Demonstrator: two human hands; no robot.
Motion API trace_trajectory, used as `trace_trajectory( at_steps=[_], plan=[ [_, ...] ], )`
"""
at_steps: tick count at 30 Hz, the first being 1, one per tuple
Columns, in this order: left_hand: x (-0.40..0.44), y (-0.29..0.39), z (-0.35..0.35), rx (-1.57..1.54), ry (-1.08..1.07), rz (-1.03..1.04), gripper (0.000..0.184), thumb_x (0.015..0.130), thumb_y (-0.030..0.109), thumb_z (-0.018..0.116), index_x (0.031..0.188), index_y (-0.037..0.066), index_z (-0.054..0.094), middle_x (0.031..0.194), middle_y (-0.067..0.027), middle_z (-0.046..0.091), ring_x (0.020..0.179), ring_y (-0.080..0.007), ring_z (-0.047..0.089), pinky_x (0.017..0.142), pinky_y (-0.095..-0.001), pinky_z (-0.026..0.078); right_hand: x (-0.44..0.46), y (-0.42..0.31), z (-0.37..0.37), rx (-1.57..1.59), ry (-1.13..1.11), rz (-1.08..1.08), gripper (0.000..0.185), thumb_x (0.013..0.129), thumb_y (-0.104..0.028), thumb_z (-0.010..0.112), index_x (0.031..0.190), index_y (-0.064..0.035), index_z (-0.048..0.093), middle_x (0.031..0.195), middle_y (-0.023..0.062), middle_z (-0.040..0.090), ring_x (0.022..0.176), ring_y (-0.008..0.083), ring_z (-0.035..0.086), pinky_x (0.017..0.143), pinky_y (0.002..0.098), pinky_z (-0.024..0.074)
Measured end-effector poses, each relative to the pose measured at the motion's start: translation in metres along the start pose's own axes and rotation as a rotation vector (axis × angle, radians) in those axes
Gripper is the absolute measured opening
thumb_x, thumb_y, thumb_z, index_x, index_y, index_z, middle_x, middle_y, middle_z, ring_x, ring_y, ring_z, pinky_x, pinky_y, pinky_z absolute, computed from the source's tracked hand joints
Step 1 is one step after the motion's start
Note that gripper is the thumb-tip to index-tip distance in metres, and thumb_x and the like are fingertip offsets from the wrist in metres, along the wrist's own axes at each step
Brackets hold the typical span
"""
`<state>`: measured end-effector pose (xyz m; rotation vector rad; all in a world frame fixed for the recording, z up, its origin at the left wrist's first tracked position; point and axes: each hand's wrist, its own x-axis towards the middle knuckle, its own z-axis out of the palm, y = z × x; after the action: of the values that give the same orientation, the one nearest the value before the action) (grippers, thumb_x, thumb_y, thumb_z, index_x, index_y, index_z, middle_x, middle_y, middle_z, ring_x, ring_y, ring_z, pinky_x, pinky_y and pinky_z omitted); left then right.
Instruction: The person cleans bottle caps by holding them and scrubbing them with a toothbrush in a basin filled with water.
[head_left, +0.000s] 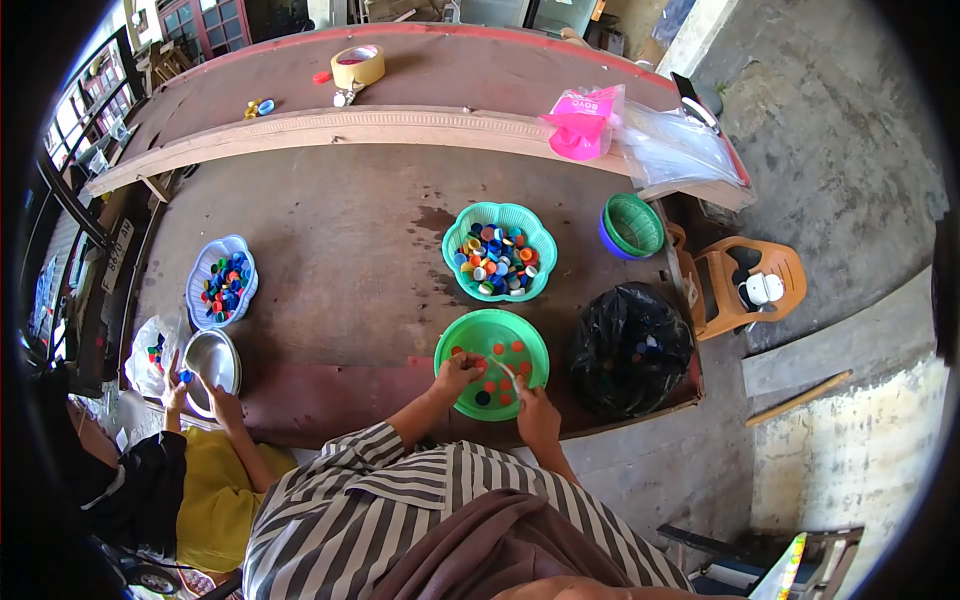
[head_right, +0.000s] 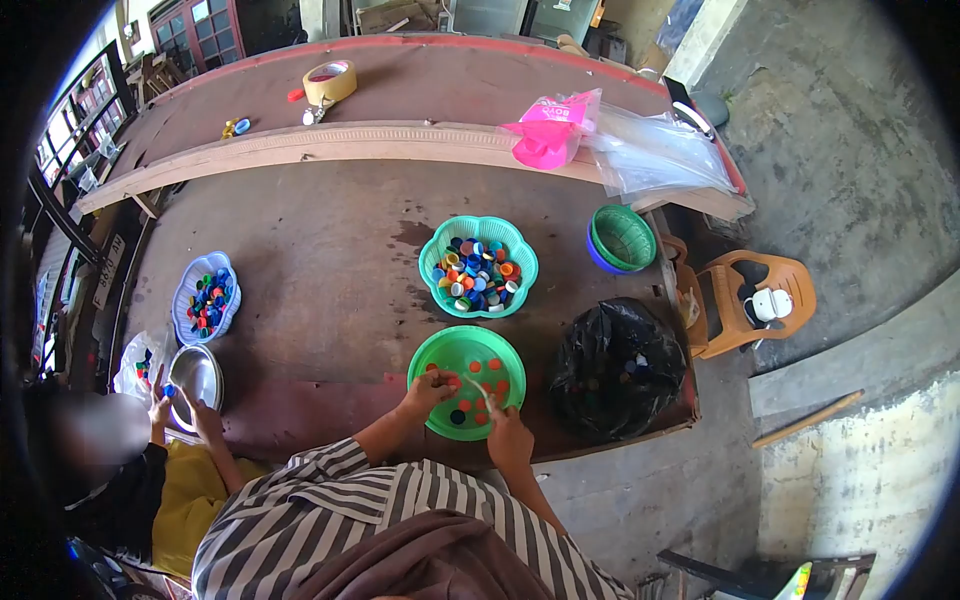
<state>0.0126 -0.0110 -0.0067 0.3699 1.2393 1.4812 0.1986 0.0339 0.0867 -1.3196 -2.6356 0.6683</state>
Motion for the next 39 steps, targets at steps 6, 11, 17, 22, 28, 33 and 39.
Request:
trace_trajectory(
  at_steps=[6, 11, 17, 22, 28, 33, 39],
  plan=[
    [0.001, 0.003, 0.002, 0.012, 0.019, -0.02, 0.024, 0.083, -0.002, 0.058, 0.107, -0.003, 0.054, 0.097, -0.0071, 0.059, 0.087, -0.014, 0.059, 0.076, -0.0259, 0.051, -0.002, -0.002, -0.006, -0.021, -0.009, -0.011, 0.038, 0.087, -0.014, 0.048, 0.124, -0.0203, 0.054, 0.095, 0.0119, 0.057, 0.077, 0.0337, 0.062, 0.064, 0.0436, 0.0499],
    [-0.001, 0.003, 0.002, -0.041, 0.058, -0.047, 0.022, 0.084, 0.0, 0.058, 0.106, -0.004, 0.054, 0.096, -0.0073, 0.059, 0.088, -0.0136, 0.059, 0.078, -0.0249, 0.05, 0.025, 0.013, 0.01, -0.19, 0.063, 0.027, 0.037, 0.087, -0.012, 0.045, 0.122, -0.0194, 0.056, 0.091, 0.0131, 0.058, 0.078, 0.0328, 0.062, 0.065, 0.0415, 0.0498],
    [-0.002, 0.01, 0.003, -0.202, 0.076, -0.074, 0.02, 0.088, 0.008, 0.058, 0.103, -0.004, 0.055, 0.096, -0.008, 0.059, 0.088, -0.0142, 0.059, 0.08, -0.0242, 0.05, 0.028, -0.008, -0.005, -0.061, -0.029, -0.003, 0.034, 0.088, -0.015, 0.047, 0.121, -0.0188, 0.057, 0.094, 0.0125, 0.059, 0.081, 0.0323, 0.061, 0.067, 0.0419, 0.0493],
    [0.007, 0.0, -0.004, -0.518, -0.023, -0.082, 0.021, 0.092, 0.017, 0.054, 0.102, -0.001, 0.056, 0.097, -0.0065, 0.061, 0.087, -0.0136, 0.06, 0.083, -0.0242, 0.05, 0.007, -0.018, -0.011, 0.099, 0.008, 0.025, 0.032, 0.09, -0.02, 0.048, 0.122, -0.0199, 0.056, 0.093, 0.0139, 0.059, 0.083, 0.0356, 0.06, 0.069, 0.0453, 0.0475],
    [-0.005, 0.006, 0.006, -0.502, -0.114, -0.133, 0.021, 0.095, 0.02, 0.049, 0.103, 0.002, 0.056, 0.097, -0.0078, 0.063, 0.087, -0.0137, 0.06, 0.083, -0.0265, 0.051, 0.001, -0.011, -0.003, 0.157, -0.027, 0.024, 0.033, 0.089, -0.019, 0.05, 0.123, -0.0189, 0.055, 0.093, 0.015, 0.058, 0.086, 0.037, 0.058, 0.07, 0.0464, 0.0463],
    [-0.008, 0.015, 0.007, -0.464, -0.098, -0.139, 0.021, 0.096, 0.021, 0.046, 0.104, 0.004, 0.055, 0.1, -0.0079, 0.061, 0.093, -0.0155, 0.059, 0.085, -0.0279, 0.05, 0.003, -0.005, -0.007, 0.127, 0.049, 0.061, 0.034, 0.09, -0.02, 0.05, 0.123, -0.0193, 0.055, 0.092, 0.0152, 0.058, 0.085, 0.0372, 0.058, 0.069, 0.0459, 0.0462],
    [-0.004, 0.012, 0.006, -0.465, -0.097, -0.116, 0.018, 0.096, 0.02, 0.045, 0.1, 0.005, 0.054, 0.096, -0.0072, 0.061, 0.094, -0.0177, 0.06, 0.085, -0.0304, 0.05, -0.001, -0.009, -0.001, 0.107, -0.023, 0.024, 0.037, 0.089, -0.017, 0.049, 0.126, -0.0193, 0.051, 0.092, 0.0145, 0.057, 0.082, 0.0361, 0.06, 0.067, 0.0465, 0.048]
  ],
)
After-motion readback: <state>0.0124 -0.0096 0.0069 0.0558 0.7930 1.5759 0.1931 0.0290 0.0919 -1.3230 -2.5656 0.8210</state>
